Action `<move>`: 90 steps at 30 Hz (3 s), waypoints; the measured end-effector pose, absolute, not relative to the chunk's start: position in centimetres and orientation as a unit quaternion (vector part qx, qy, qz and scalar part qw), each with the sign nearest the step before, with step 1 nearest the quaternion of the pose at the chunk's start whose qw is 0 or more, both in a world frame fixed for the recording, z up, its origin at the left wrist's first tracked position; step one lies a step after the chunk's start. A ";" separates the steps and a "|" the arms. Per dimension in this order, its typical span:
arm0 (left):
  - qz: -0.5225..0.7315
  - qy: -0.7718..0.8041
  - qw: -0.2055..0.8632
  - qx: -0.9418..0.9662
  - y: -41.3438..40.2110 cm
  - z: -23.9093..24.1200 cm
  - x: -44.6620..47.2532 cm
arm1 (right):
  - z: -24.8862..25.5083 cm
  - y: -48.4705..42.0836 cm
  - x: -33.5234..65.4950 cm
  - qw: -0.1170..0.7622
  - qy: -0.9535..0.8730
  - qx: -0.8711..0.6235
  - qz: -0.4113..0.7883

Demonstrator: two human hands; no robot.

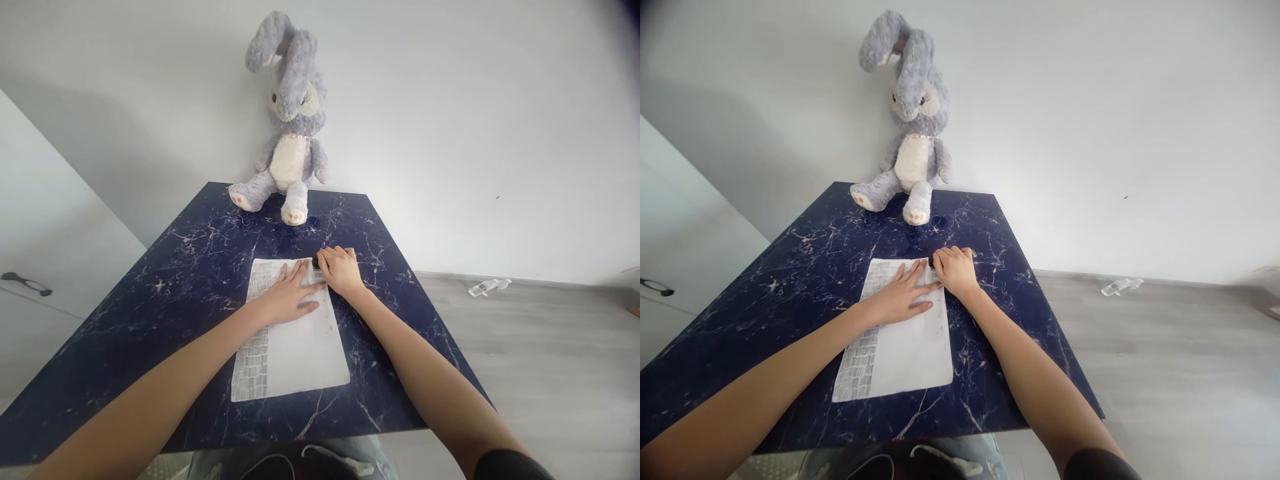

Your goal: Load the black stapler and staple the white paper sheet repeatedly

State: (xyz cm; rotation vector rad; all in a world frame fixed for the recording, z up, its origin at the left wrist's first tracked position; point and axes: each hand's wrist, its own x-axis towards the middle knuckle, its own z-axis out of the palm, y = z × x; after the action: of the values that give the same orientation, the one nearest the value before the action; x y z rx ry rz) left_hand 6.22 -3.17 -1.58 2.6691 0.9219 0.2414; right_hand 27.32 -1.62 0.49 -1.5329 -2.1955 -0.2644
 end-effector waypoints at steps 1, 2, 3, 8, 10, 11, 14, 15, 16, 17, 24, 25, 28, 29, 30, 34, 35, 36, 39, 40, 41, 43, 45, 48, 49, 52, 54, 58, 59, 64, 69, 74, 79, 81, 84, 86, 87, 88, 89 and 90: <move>0.084 0.323 0.155 0.930 -3.2 -1.6 6.3 | 0.5 -1.8 27.1 0.215 -0.793 -0.561 -0.106; 0.084 0.323 0.157 0.929 -3.2 -1.6 6.3 | 0.4 -1.9 26.8 0.205 -0.790 -0.565 -0.118; 0.085 0.322 0.159 0.929 -3.1 -1.6 6.3 | 0.3 -2.1 26.5 0.194 -0.789 -0.568 -0.131; 0.090 0.320 0.165 0.929 -3.0 -1.7 6.4 | 0.2 -2.6 25.6 0.151 -0.793 -0.567 -0.166; 0.089 0.325 0.169 0.926 -3.1 -1.6 6.4 | 0.4 -2.5 26.1 0.155 -0.793 -0.570 -0.151; 0.087 0.326 0.171 0.926 -3.1 -1.5 6.4 | 0.6 -2.4 26.5 0.160 -0.794 -0.569 -0.139; 0.085 0.323 0.176 0.926 -3.2 -1.3 6.3 | 0.9 -2.1 27.8 0.156 -0.812 -0.551 -0.110; 0.085 0.322 0.175 0.927 -3.2 -1.2 6.3 | 1.0 -2.0 28.2 0.150 -0.818 -0.545 -0.106; 0.083 0.321 0.175 0.927 -3.2 -1.1 6.2 | 1.0 -1.9 28.5 0.145 -0.820 -0.544 -0.106; 0.080 0.322 0.176 0.927 -3.2 -1.0 6.1 | 0.9 -1.9 28.8 0.144 -0.815 -0.550 -0.107; 0.060 0.328 0.197 0.922 -2.9 -0.7 5.2 | 1.1 -2.1 31.2 0.171 -0.778 -0.604 -0.023; 0.064 0.326 0.202 0.921 -2.8 -0.7 5.2 | 1.3 -2.2 31.5 0.172 -0.768 -0.616 -0.001; 0.153 0.340 0.225 0.900 -2.2 -0.5 5.1 | 2.0 -2.5 31.5 0.224 -0.715 -0.663 -0.006; 0.213 0.359 0.233 0.878 -1.9 -0.4 4.9 | 2.3 -2.7 31.0 0.260 -0.701 -0.663 -0.018; 0.283 0.385 0.237 0.846 -1.5 -0.1 4.7 | 2.5 -3.1 30.3 0.299 -0.695 -0.653 -0.021; 0.480 0.483 0.188 0.708 0.1 0.9 3.0 | 2.7 -5.1 25.5 0.369 -0.738 -0.555 0.103; 0.496 0.493 0.175 0.693 0.4 1.0 2.5 | 2.5 -5.6 24.2 0.357 -0.757 -0.534 0.123; 0.504 0.497 0.167 0.686 0.6 1.2 2.1 | 2.2 -6.0 23.1 0.342 -0.769 -0.523 0.135; 0.504 0.495 0.172 0.686 0.6 1.3 1.7 | 1.3 -6.3 21.3 0.285 -0.810 -0.490 0.151; 0.501 0.492 0.173 0.691 0.4 1.3 1.9 | 1.1 -6.1 21.3 0.269 -0.822 -0.479 0.151; 0.496 0.486 0.172 0.698 0.1 1.3 2.2 | 0.9 -5.9 21.5 0.256 -0.830 -0.472 0.148; 0.487 0.471 0.168 0.716 -0.6 1.3 2.9 | 1.0 -5.3 22.6 0.237 -0.836 -0.475 0.140; 0.473 0.452 0.171 0.736 -1.2 1.3 3.7 | 1.4 -4.8 24.1 0.216 -0.837 -0.483 0.140; 0.439 0.421 0.190 0.771 -1.9 1.2 4.5 | 2.5 -4.6 26.9 0.168 -0.847 -0.473 0.174; 0.422 0.407 0.198 0.785 -2.0 1.1 4.6 | 2.9 -4.6 27.9 0.149 -0.848 -0.470 0.192; 0.372 0.371 0.216 0.823 -2.1 0.7 4.9 | 4.0 -4.6 30.7 0.049 -0.830 -0.495 0.253; 0.352 0.362 0.225 0.833 -2.1 0.6 5.0 | 4.5 -4.4 32.3 -0.005 -0.823 -0.493 0.280; 0.339 0.369 0.236 0.833 -2.3 0.6 5.3 | 4.9 -4.0 34.3 -0.004 -0.865 -0.402 0.301; 0.341 0.370 0.235 0.831 -2.3 0.7 5.4 | 4.9 -3.9 34.6 0.001 -0.875 -0.386 0.291; 0.266 0.348 0.245 0.865 -2.4 0.7 4.9 | 4.0 -3.0 35.4 0.083 -0.890 -0.374 0.247; 0.122 0.288 0.253 0.916 -1.7 0.3 3.5 | 2.0 -1.7 38.0 0.083 -0.757 -0.335 0.556; 0.119 0.284 0.283 0.908 -1.2 0.2 3.5 | 0.7 -1.2 39.1 0.125 -0.679 -0.319 0.649; 0.127 0.280 0.297 0.904 -1.1 0.3 3.4 | 0.7 -1.0 38.6 0.122 -0.659 -0.314 0.673; 0.153 0.278 0.308 0.897 -0.9 0.2 3.2 | 0.7 -1.0 38.5 0.121 -0.643 -0.316 0.687; 0.221 0.284 0.372 0.855 -0.4 -0.2 2.9 | 0.9 -1.0 38.5 0.120 -0.611 -0.326 0.712; 0.268 0.290 0.439 0.807 0.0 -0.6 2.9 | 1.1 -1.1 38.5 0.115 -0.595 -0.338 0.720; 0.286 0.292 0.467 0.784 0.2 -0.8 2.9 | 1.3 -1.1 38.4 0.113 -0.592 -0.345 0.720; 0.299 0.294 0.488 0.766 0.4 -0.9 3.0 | 1.4 -1.2 38.4 0.110 -0.591 -0.349 0.719; 0.307 0.297 0.500 0.753 0.5 -1.0 3.0 | 1.5 -1.2 38.4 0.108 -0.592 -0.352 0.717; 0.311 0.302 0.506 0.746 0.6 -1.0 3.1 | 1.5 -1.2 38.4 0.107 -0.594 -0.355 0.714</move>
State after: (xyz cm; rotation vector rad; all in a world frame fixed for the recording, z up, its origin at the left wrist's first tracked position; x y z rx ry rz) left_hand 3.06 0.58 -1.02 1.7992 0.7280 0.7495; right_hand 38.41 -1.23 1.53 -1.0449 -1.7490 2.1013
